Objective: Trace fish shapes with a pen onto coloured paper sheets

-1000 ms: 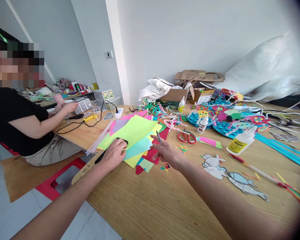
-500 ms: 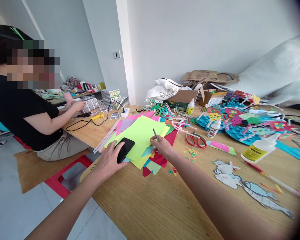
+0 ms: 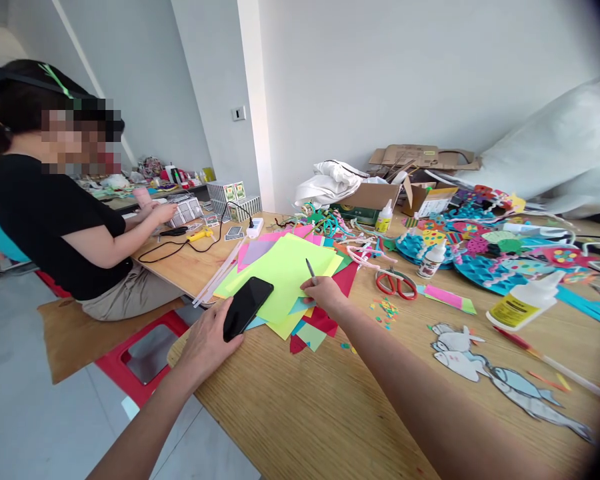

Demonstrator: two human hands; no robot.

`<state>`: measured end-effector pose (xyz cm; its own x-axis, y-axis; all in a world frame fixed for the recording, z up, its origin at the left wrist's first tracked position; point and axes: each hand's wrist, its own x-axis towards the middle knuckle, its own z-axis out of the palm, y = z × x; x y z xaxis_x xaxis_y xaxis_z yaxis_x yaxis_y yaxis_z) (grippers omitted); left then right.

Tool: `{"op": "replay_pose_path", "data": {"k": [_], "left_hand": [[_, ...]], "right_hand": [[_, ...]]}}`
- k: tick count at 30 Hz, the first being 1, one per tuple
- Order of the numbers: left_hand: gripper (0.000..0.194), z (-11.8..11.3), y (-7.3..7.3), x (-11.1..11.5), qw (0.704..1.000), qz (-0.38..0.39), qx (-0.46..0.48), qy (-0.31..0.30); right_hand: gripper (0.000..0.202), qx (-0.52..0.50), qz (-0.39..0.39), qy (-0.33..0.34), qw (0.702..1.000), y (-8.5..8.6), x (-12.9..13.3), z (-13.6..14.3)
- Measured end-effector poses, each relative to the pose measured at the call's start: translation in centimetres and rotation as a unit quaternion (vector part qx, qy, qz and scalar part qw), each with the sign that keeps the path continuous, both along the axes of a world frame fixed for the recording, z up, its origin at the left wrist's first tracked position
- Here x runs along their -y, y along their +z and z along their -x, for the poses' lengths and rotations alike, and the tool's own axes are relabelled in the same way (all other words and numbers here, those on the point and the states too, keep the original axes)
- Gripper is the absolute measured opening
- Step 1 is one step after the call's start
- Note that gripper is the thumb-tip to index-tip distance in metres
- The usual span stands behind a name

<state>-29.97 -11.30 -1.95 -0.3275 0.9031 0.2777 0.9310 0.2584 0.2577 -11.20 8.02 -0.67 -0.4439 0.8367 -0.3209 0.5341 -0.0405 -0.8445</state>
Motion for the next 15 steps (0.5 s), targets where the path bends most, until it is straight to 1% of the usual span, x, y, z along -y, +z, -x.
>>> {"op": "replay_pose_path", "data": {"k": [4, 8, 11, 15], "left_hand": [[0.066, 0.3, -0.2, 0.0, 0.999, -0.052, 0.012, -0.006], [0.063, 0.1, 0.3, 0.5, 0.997, -0.073, 0.037, 0.006], [0.061, 0.0, 0.8, 1.4, 0.995, -0.083, 0.053, 0.015], [0.062, 0.5, 1.1, 3.4, 0.993, -0.098, 0.063, 0.034]], "right_hand": [[0.031, 0.011, -0.025, -0.001, 1.000, 0.5, 0.2, 0.1], [0.031, 0.011, -0.062, -0.016, 0.998, 1.8, 0.2, -0.2], [0.031, 0.004, -0.098, -0.040, 0.994, 2.9, -0.1, -0.8], [0.029, -0.009, -0.151, -0.078, 0.985, 4.2, -0.5, -2.1]]}}
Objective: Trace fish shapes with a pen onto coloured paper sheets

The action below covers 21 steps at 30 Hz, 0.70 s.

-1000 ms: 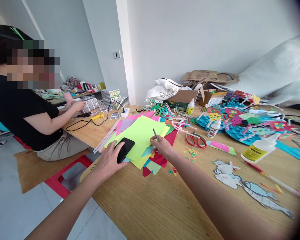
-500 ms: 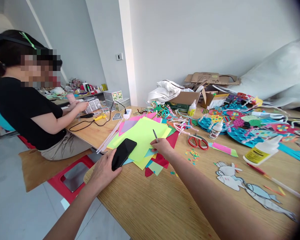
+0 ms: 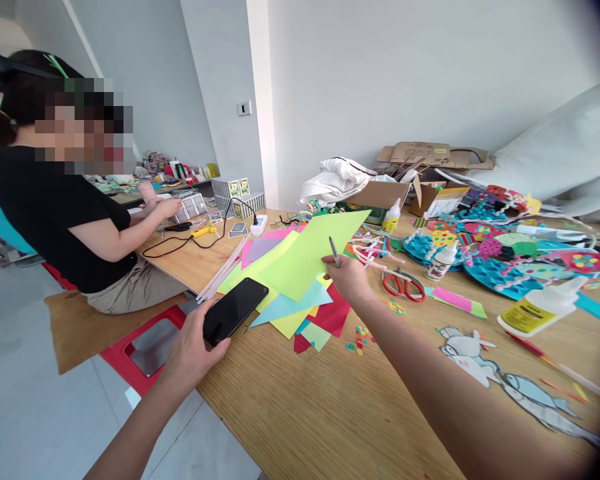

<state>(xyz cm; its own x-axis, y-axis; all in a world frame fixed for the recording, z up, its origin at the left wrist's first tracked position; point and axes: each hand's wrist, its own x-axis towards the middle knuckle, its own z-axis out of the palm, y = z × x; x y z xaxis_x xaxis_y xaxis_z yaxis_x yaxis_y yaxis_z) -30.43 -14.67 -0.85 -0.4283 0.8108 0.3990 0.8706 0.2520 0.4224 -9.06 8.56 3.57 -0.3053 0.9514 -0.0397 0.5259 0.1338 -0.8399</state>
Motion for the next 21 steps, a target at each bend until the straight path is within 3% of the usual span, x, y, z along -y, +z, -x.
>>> {"op": "replay_pose_path", "data": {"k": [4, 11, 21], "left_hand": [[0.063, 0.7, -0.3, 2.4, 0.999, 0.016, 0.018, 0.030], [0.061, 1.6, -1.6, 5.8, 0.998, 0.049, 0.014, 0.042], [0.059, 1.3, -1.5, 5.3, 0.998, 0.051, -0.009, 0.031]], "right_hand": [[0.024, -0.016, -0.050, -0.028, 0.998, 0.6, -0.2, -1.5], [0.034, -0.067, -0.102, -0.058, 0.991, 1.2, -0.1, -3.9], [0.038, -0.123, -0.119, -0.046, 0.984, 2.9, 1.9, -5.5]]}}
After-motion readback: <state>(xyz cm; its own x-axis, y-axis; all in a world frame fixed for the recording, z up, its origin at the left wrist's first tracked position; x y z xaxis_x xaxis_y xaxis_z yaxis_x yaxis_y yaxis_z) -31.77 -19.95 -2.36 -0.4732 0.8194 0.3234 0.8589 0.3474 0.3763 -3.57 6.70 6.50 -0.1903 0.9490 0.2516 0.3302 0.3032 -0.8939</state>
